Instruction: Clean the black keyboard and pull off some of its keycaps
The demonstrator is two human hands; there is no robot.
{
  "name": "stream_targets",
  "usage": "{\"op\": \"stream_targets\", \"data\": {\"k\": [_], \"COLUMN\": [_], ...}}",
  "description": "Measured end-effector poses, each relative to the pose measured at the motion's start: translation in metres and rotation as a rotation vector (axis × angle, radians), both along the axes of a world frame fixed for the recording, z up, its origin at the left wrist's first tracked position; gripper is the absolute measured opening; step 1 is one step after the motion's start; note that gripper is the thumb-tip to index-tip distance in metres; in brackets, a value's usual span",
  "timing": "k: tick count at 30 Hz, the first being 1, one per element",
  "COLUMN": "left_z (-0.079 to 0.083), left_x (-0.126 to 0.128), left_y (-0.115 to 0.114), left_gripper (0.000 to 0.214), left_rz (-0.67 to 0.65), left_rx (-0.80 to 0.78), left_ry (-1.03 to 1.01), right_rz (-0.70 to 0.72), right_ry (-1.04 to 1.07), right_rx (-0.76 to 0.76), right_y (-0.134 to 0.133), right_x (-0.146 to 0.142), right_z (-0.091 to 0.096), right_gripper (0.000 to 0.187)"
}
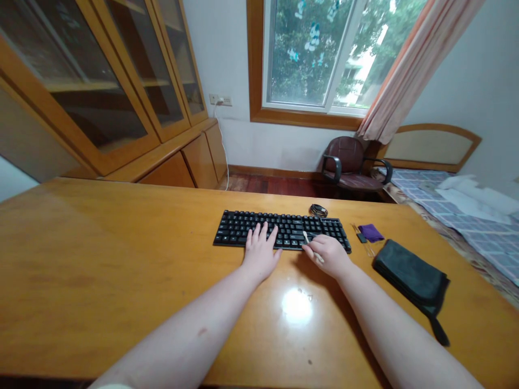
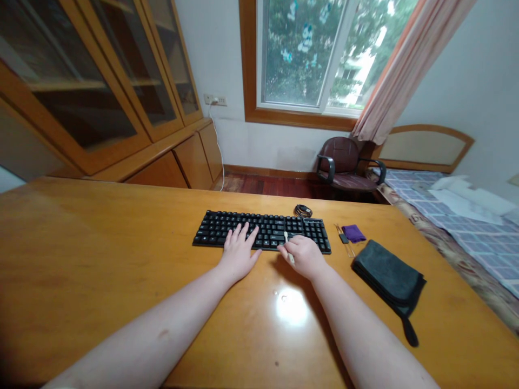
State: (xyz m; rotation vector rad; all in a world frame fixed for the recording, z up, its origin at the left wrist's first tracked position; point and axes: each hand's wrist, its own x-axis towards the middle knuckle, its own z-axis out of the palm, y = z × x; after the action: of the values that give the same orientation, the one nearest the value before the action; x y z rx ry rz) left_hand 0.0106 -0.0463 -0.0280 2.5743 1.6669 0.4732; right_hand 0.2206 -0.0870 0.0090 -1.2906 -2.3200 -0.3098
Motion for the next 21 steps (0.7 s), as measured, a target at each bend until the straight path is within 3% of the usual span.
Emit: {"op": "stream_targets", "data": {"k": [7, 12, 16, 21], "left_z": [-0.003, -0.003, -0.002, -0.001], "left_x": [0.0, -0.001, -0.001, -0.001], "left_y": [0.001, 0.001, 0.001, 0.001], "left_gripper": [0.064, 0.064, 0.065, 0.064], "left_rz": [0.0, -0.005, -0.012, -0.01], "left_rx": [0.015, 0.011, 0.001, -0.007], "left_ry": [-0.013, -0.013, -0.01, -0.007], "right_rz": [0.147, 0.252, 0.135, -0.027], "right_ry": [-0.055, 0.104, 0.299, 0.334], "right_rx": [-0.035, -0.001, 0.068, 0.011], "right_y": [-0.007, -0.013, -0.017, -0.007], "right_x": [-0.001, 0.013, 0.028, 0.03], "right_z": [0.007, 0.012, 0.015, 0.011], "right_gripper": [0.038, 0.041, 0.042, 0.022]}}
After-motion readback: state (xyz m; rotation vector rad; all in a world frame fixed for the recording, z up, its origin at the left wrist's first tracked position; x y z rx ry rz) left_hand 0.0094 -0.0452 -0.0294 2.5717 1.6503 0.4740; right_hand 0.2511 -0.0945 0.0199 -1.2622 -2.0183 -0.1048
